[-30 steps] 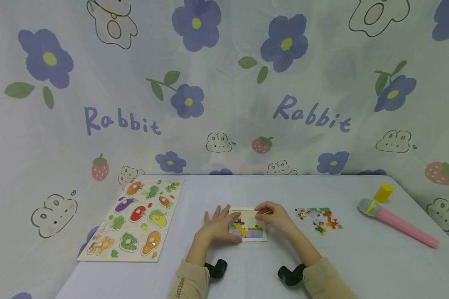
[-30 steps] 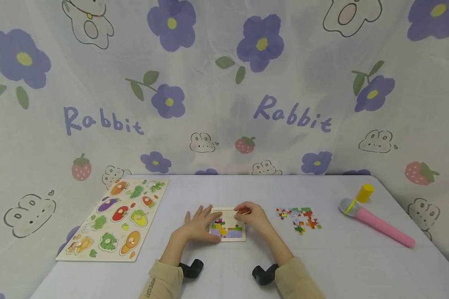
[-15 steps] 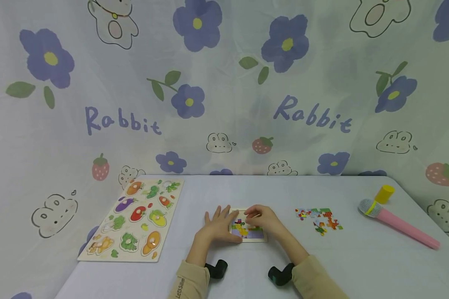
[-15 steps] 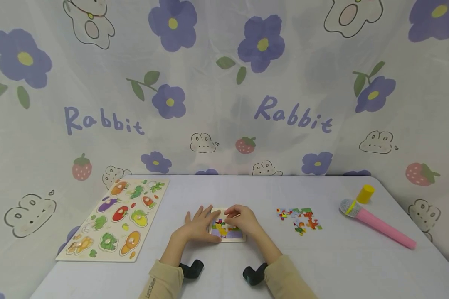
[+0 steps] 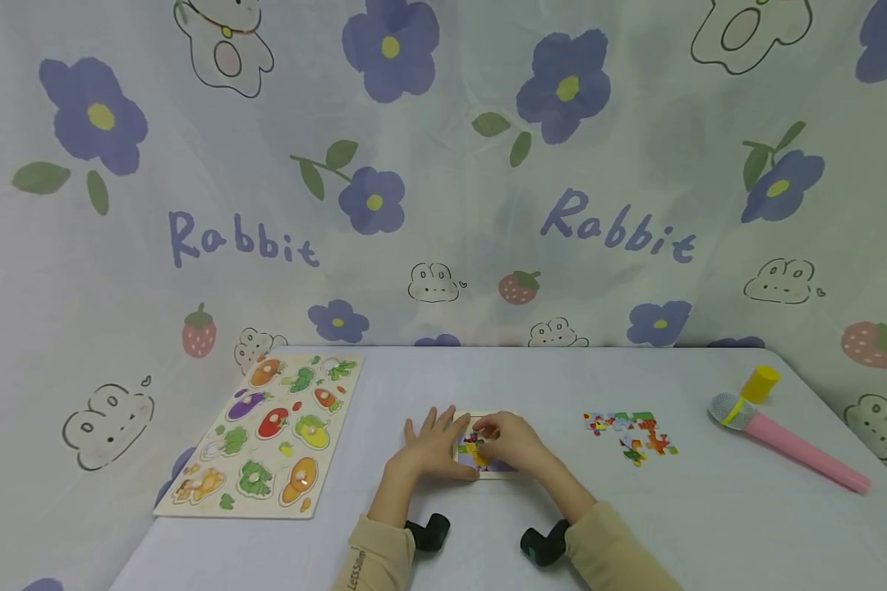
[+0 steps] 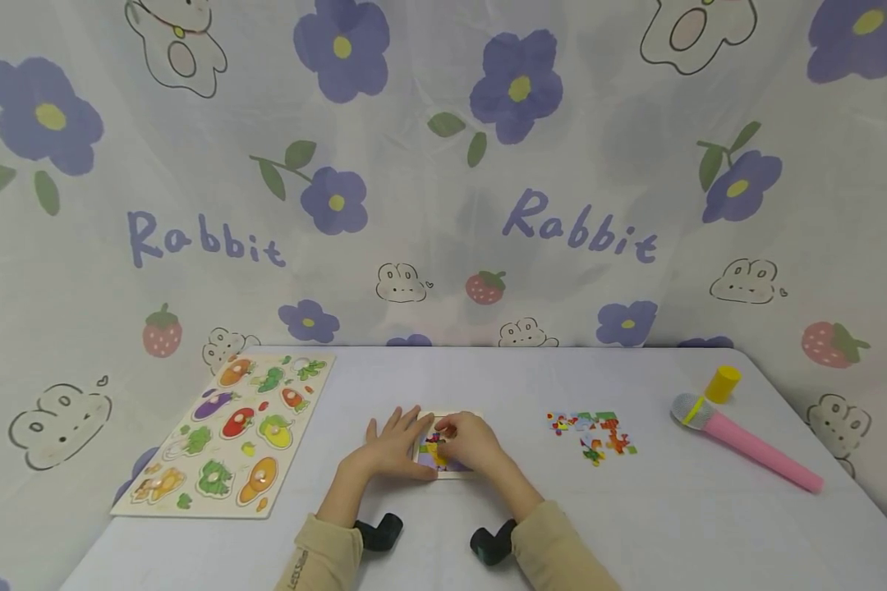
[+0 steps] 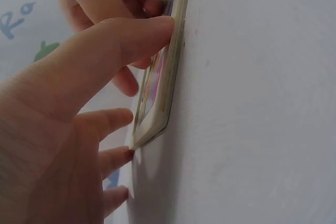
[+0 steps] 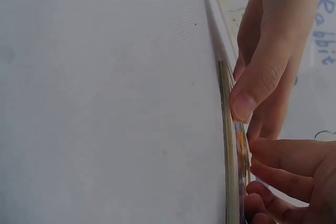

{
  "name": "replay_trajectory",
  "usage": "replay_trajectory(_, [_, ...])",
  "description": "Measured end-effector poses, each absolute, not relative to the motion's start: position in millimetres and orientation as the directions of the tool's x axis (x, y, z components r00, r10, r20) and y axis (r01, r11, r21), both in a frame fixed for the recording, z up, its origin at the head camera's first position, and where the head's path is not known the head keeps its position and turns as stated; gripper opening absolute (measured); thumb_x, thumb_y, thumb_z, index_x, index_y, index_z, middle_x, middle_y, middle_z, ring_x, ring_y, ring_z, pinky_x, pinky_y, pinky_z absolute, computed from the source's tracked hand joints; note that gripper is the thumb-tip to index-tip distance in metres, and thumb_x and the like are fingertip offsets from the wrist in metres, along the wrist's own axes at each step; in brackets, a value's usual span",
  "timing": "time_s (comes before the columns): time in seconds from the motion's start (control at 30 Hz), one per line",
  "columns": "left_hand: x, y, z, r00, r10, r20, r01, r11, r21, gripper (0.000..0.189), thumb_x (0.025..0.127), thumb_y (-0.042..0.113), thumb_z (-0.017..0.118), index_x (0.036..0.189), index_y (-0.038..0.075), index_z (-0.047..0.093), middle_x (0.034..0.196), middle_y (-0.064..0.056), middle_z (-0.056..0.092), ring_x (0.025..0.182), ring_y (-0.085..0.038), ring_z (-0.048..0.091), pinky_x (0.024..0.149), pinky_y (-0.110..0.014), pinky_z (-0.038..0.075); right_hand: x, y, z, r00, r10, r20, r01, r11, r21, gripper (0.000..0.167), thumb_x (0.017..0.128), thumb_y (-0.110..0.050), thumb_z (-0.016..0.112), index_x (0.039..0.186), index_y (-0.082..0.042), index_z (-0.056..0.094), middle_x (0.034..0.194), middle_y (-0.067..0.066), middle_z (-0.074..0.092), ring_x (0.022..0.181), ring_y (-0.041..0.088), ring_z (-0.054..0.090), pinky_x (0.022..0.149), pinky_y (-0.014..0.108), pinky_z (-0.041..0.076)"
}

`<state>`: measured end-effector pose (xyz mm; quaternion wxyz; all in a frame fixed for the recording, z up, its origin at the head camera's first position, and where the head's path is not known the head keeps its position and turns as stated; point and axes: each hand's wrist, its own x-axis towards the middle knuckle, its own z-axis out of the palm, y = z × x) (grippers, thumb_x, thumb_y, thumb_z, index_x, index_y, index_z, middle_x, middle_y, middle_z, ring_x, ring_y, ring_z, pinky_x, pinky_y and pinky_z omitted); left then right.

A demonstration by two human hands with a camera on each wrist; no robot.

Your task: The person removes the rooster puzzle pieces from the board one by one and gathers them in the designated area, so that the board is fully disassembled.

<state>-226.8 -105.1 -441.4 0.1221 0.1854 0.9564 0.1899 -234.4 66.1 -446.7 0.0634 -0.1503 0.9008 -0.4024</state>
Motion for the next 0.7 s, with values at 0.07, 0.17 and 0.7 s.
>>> replay_trajectory(0.07, [-226.7,-105.1,-441.6,-0.902,0.402,-0.159,0.311,0.859,0.407,0.089,0.069,0.052,0.072,0.142,0.015,0.037,0.15,-0.014,0.024,0.138,-0.042,0.013,0.099,-0.071,0.004,-234.8,64.3,-447.2,-0.943,-0.334,0.007,-0.246,0.682,-0.689,0.025,0.073,-0.012,0.075,0.097,-0.006,0.068,0.087,0.003,0.057,0.08,0.015,0.052,0.073,0.037,0.046])
replay_trajectory(0.17, [-226.6,-105.1,-441.9,-0.901,0.406,-0.156,0.316,0.858,0.406,0.089,0.069,0.052,0.072,0.142,0.015,0.037,0.15,-0.014,0.025,0.137,-0.043,0.014,0.099,-0.072,0.004,-234.3,62.4,-447.3,-0.94,-0.341,0.011,-0.265,0.71,-0.652,0.027,0.072,-0.015,0.077,0.096,-0.007,0.068,0.088,0.003,0.054,0.08,0.015,0.05,0.075,0.038,0.045])
replay_trajectory(0.7, [-227.7,-105.5,-442.4,-0.902,0.403,-0.157,0.302,0.846,0.439,0.1,0.069,0.051,0.073,0.147,0.016,0.023,0.151,-0.013,0.024,0.138,-0.042,0.013,0.099,-0.071,0.002,-235.6,63.8,-450.3,-0.927,-0.372,0.054,-0.245,0.488,-0.838,0.013,0.08,0.0,0.066,0.085,-0.005,0.055,0.076,0.002,0.06,0.068,0.011,0.053,0.056,0.022,0.045])
